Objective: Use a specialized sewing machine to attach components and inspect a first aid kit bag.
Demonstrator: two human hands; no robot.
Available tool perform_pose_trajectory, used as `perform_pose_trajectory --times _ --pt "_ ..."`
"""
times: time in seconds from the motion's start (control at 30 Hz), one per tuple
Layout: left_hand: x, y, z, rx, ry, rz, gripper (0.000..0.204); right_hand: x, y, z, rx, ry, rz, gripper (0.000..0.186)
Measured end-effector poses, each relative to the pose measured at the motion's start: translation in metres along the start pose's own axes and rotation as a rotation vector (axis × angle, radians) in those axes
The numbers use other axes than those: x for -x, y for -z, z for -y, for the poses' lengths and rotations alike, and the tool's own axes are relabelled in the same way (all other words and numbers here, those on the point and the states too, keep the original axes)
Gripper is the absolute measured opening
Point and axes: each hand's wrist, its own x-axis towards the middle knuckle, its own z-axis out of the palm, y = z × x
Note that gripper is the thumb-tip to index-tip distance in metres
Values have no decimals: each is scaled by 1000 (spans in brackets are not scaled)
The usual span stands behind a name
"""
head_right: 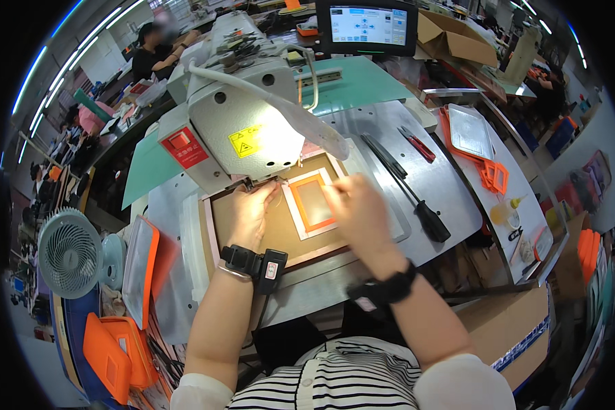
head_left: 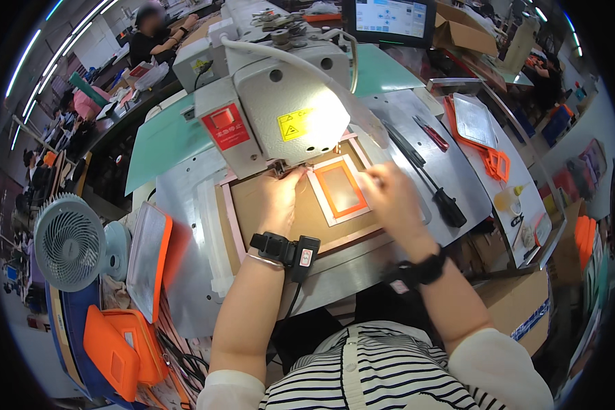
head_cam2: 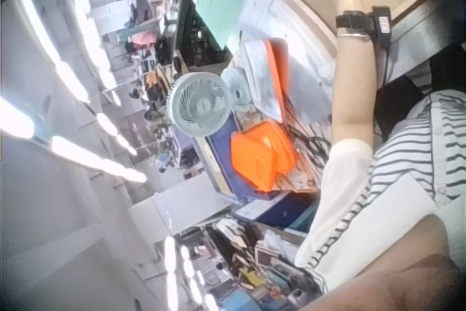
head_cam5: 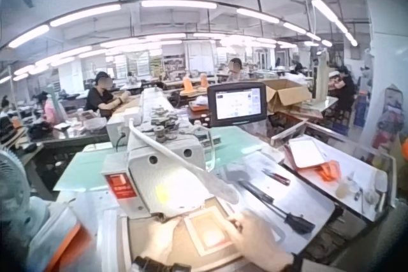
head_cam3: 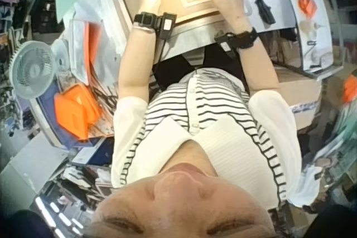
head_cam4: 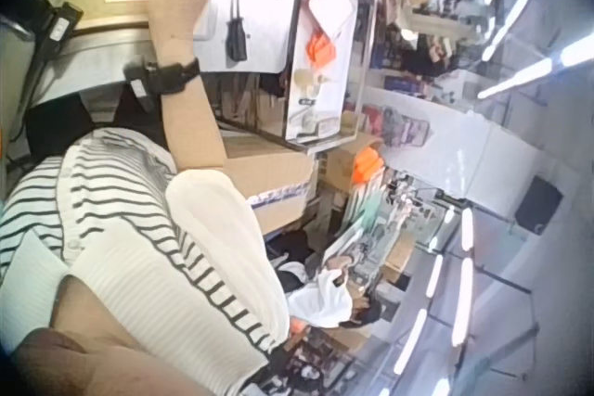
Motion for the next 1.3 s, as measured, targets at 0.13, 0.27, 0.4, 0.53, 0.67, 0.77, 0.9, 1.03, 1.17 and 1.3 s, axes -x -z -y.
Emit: perform_pose_trajectory --times 0.13,0.27,0.4,0.53,0.67,0.77,0.9,1.03,1.17,1.3 --pt "-2 6 -2 26 93 3 19 23 80 -39 520 46 4 23" --pt "-3 -2 1 44 107 23 20 52 112 -66 639 -48 130 30" --pt "-8 -3 7 43 96 33 19 59 104 -85 519 35 30 30" --pt "-8 1 11 15 44 22 20 61 106 -70 443 -23 36 25" --pt "-5 -1 3 -9 44 36 20 88 122 -64 86 -295 17 22" --pt "-8 2 8 68 61 24 20 108 123 -18 -502 -590 92 26" --pt "-12 -3 12 -39 47 42 16 147 113 -3 -507 -676 246 28" --pt "-9 -2 10 -69 36 69 12 168 78 4 -450 -459 250 40" --pt "-7 1 8 -80 24 82 11 166 61 9 -430 -402 231 44" --pt "-6 2 9 -71 -4 76 10 162 55 9 -429 -437 254 40"
